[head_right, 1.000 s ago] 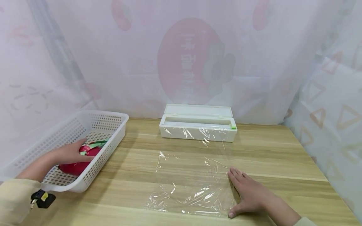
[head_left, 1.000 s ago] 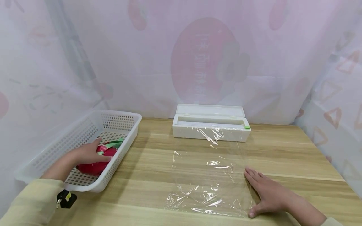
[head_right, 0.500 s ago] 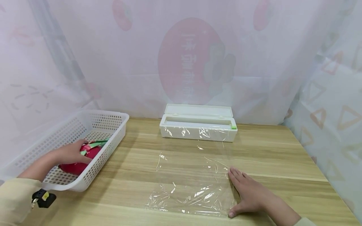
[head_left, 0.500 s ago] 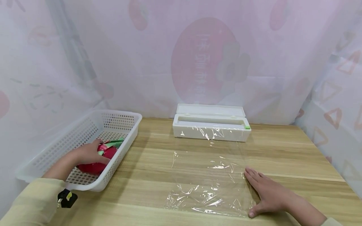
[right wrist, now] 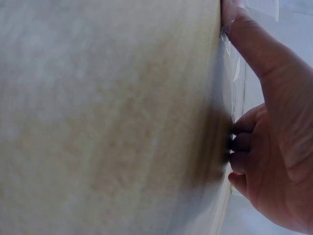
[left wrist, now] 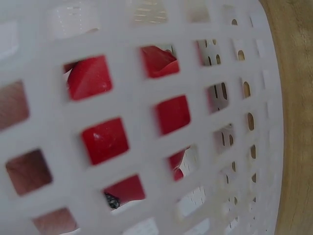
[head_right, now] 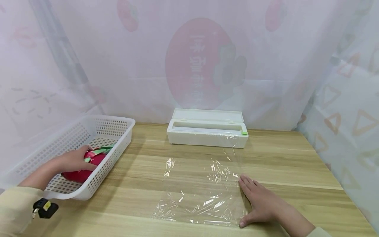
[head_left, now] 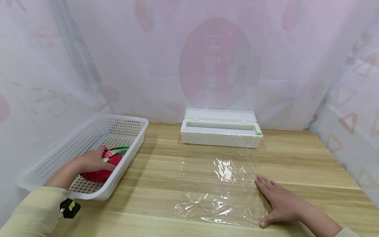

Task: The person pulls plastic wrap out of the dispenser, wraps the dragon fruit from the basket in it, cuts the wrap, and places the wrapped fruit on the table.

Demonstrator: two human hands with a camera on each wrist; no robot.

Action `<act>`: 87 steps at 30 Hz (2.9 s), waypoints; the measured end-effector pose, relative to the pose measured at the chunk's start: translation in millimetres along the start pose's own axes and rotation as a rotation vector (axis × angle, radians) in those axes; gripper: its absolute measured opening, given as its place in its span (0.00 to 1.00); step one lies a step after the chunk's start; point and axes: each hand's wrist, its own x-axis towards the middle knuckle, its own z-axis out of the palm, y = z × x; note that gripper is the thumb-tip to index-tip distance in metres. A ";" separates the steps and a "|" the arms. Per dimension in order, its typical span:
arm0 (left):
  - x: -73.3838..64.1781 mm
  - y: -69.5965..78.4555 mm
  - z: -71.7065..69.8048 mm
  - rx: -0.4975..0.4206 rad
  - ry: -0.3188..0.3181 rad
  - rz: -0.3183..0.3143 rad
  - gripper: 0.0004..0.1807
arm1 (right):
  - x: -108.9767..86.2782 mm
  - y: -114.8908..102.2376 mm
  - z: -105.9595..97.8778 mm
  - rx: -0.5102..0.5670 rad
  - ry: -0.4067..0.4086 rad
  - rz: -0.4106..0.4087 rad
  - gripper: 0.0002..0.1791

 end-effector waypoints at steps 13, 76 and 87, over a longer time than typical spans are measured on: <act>-5.0 -0.4 4.2 0.044 0.063 -0.001 0.60 | 1.5 -1.0 0.1 -0.001 -0.007 0.004 0.75; -28.0 34.5 -19.0 0.747 1.113 0.631 0.36 | -1.1 1.2 -0.5 0.036 -0.004 0.000 0.73; -31.7 59.4 -17.3 0.746 1.115 0.672 0.32 | 0.4 2.0 0.7 0.009 0.022 -0.040 0.73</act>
